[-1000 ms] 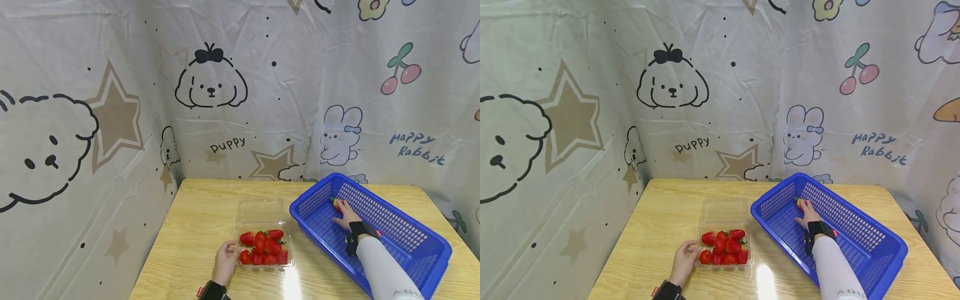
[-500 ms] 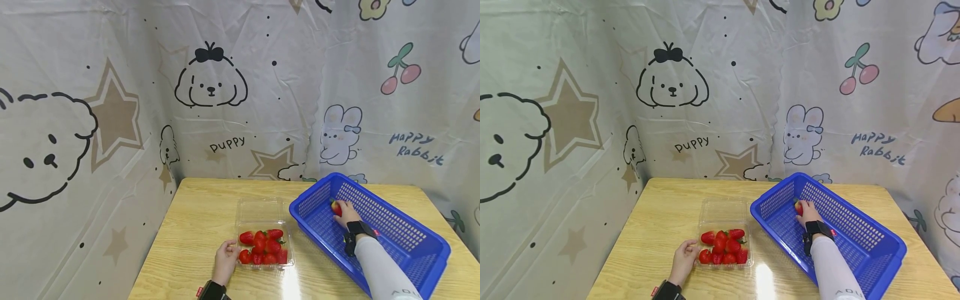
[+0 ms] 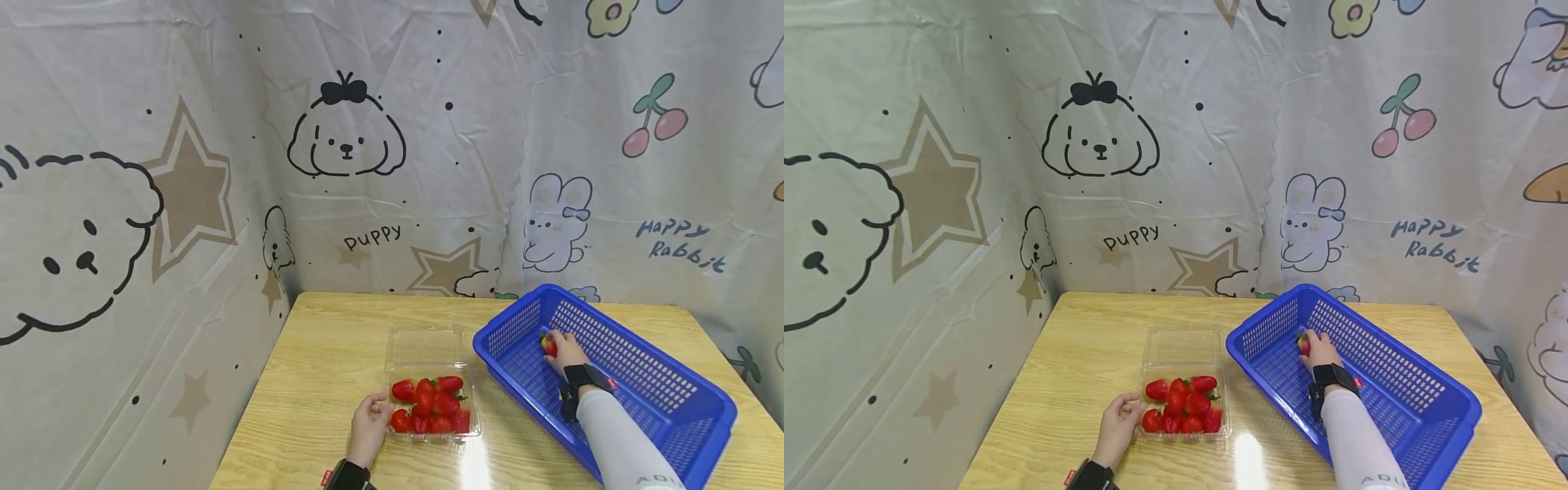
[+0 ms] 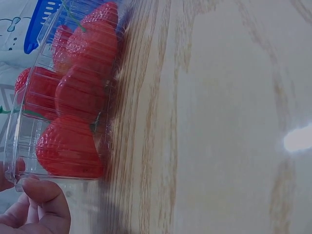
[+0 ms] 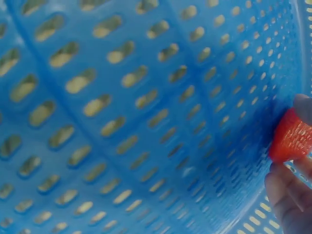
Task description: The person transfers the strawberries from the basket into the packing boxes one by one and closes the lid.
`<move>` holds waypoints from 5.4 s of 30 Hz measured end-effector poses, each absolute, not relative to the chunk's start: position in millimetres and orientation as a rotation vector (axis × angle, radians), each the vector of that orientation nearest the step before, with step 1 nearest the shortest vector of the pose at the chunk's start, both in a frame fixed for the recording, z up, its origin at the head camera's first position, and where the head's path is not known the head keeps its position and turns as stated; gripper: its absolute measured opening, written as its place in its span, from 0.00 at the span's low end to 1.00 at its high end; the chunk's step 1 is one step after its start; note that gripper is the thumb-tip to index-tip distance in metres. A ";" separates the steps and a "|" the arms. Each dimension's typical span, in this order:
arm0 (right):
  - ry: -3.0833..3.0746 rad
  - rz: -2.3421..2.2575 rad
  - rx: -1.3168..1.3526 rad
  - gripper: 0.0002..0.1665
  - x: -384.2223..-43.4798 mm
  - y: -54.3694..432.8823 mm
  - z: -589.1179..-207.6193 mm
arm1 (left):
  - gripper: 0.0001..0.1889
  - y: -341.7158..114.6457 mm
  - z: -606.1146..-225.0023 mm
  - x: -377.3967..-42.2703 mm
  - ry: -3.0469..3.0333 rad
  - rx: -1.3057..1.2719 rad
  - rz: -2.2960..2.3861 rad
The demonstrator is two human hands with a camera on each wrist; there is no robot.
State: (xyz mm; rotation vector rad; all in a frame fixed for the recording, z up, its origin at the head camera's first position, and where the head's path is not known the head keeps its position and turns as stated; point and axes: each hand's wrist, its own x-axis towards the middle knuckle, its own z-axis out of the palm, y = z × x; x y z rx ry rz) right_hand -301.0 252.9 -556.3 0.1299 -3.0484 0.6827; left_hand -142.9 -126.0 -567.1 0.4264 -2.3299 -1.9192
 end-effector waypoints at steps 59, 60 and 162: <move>-2.749 0.930 1.315 0.24 -227.7 75.8 -514.7 | 0.14 -126.8 -567.3 -142.1 -2.310 0.452 -1.952; -2.760 0.937 1.315 0.24 -227.3 76.1 -516.0 | 0.14 -126.8 -567.3 -142.0 -2.306 0.448 -1.955; -2.636 1.840 -0.240 0.40 -321.9 63.5 -497.1 | 0.11 -128.3 -561.9 -143.6 -2.273 0.392 -1.868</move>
